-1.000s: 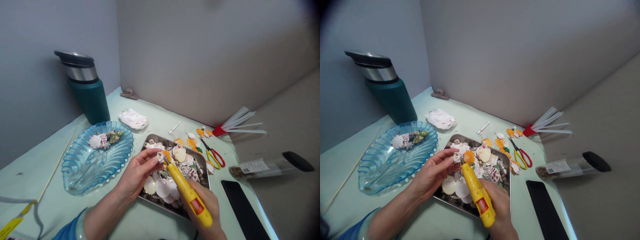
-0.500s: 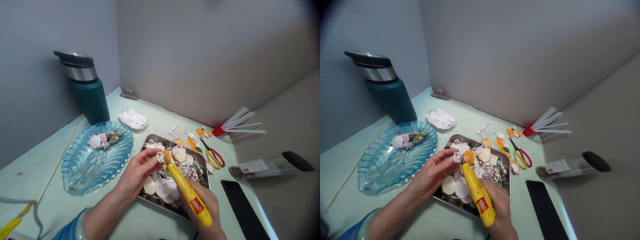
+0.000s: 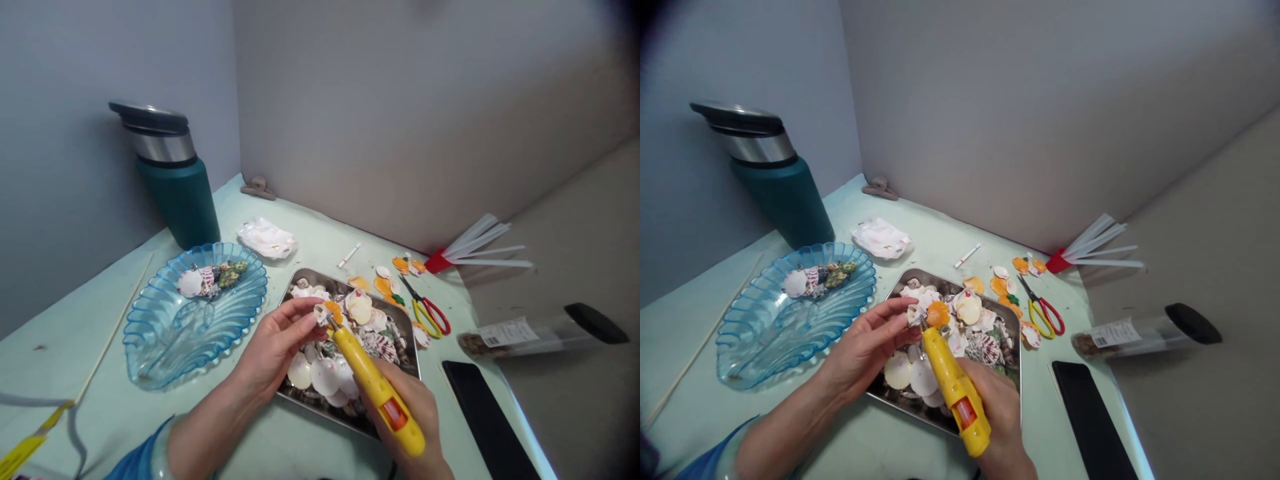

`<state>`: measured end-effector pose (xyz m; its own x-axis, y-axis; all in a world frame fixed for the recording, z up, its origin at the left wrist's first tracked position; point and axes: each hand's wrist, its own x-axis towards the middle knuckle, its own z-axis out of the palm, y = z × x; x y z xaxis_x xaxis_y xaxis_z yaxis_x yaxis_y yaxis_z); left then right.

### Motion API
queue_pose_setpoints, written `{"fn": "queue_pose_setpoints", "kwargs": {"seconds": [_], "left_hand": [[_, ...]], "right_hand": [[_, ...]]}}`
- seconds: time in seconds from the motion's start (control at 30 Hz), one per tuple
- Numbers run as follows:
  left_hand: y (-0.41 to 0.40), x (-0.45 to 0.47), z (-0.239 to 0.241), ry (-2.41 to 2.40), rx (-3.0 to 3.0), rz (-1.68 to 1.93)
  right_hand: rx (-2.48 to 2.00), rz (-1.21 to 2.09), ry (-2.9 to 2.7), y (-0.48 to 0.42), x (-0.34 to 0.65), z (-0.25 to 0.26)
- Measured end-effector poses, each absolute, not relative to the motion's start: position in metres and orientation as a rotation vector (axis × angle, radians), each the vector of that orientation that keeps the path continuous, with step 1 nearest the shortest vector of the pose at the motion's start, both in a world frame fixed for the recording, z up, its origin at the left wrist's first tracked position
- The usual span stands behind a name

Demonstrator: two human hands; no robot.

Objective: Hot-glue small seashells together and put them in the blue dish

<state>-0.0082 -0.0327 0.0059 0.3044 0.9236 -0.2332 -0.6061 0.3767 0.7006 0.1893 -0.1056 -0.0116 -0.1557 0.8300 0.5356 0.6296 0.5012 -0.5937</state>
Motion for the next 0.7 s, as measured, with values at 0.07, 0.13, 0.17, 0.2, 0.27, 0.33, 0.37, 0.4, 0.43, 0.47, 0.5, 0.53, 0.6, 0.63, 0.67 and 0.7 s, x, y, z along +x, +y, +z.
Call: {"fn": "queue_pose_setpoints", "kwargs": {"seconds": [0.07,0.13,0.17,0.2,0.27,0.33,0.37,0.4,0.43,0.47,0.5,0.53,0.6,0.63,0.67,0.7], "left_hand": [[-0.0331,-0.0083,0.0052,0.681,0.554,1.08],[-0.0334,-0.0084,0.0047,0.678,0.558,1.078],[-0.0336,-0.0084,0.0047,0.679,0.557,1.076],[-0.0336,-0.0084,0.0048,0.68,0.556,1.074],[-0.0338,-0.0084,0.0056,0.682,0.556,1.072],[-0.0339,-0.0082,0.0065,0.682,0.554,1.071],[-0.0339,-0.0081,0.007,0.681,0.552,1.07],[-0.034,-0.008,0.0073,0.68,0.551,1.071],[-0.0339,-0.0079,0.0075,0.678,0.551,1.072],[-0.0338,-0.0078,0.0075,0.676,0.552,1.074],[-0.0337,-0.0077,0.0074,0.675,0.553,1.076],[-0.0335,-0.0076,0.0072,0.676,0.553,1.078],[-0.0333,-0.0076,0.0068,0.677,0.55,1.077],[-0.0333,-0.0077,0.0067,0.678,0.547,1.075],[-0.0333,-0.0078,0.0067,0.681,0.545,1.074],[-0.0334,-0.008,0.0067,0.682,0.545,1.074]], "right_hand": [[-1.191,0.296,-1.908,-0.1054,0.1897,-0.0113],[-1.193,0.296,-1.906,-0.1056,0.19,-0.0114],[-1.207,0.295,-1.892,-0.1058,0.19,-0.0116],[-1.221,0.294,-1.878,-0.106,0.1899,-0.0117],[-1.236,0.293,-1.864,-0.106,0.1896,-0.0117],[-1.219,0.292,-1.875,-0.1056,0.1892,-0.0114],[-1.207,0.298,-1.885,-0.1052,0.1891,-0.0112],[-1.195,0.308,-1.894,-0.105,0.189,-0.0109],[-1.19,0.323,-1.903,-0.1048,0.189,-0.0107],[-1.188,0.333,-1.907,-0.1048,0.189,-0.0105],[-1.188,0.339,-1.906,-0.105,0.1891,-0.0105],[-1.193,0.34,-1.9,-0.1053,0.1892,-0.0106],[-1.207,0.321,-1.874,-0.1061,0.1893,-0.0111],[-1.218,0.31,-1.859,-0.1064,0.1894,-0.0113],[-1.221,0.3,-1.85,-0.1067,0.1894,-0.0114],[-1.22,0.296,-1.849,-0.1069,0.1895,-0.0114]]}}
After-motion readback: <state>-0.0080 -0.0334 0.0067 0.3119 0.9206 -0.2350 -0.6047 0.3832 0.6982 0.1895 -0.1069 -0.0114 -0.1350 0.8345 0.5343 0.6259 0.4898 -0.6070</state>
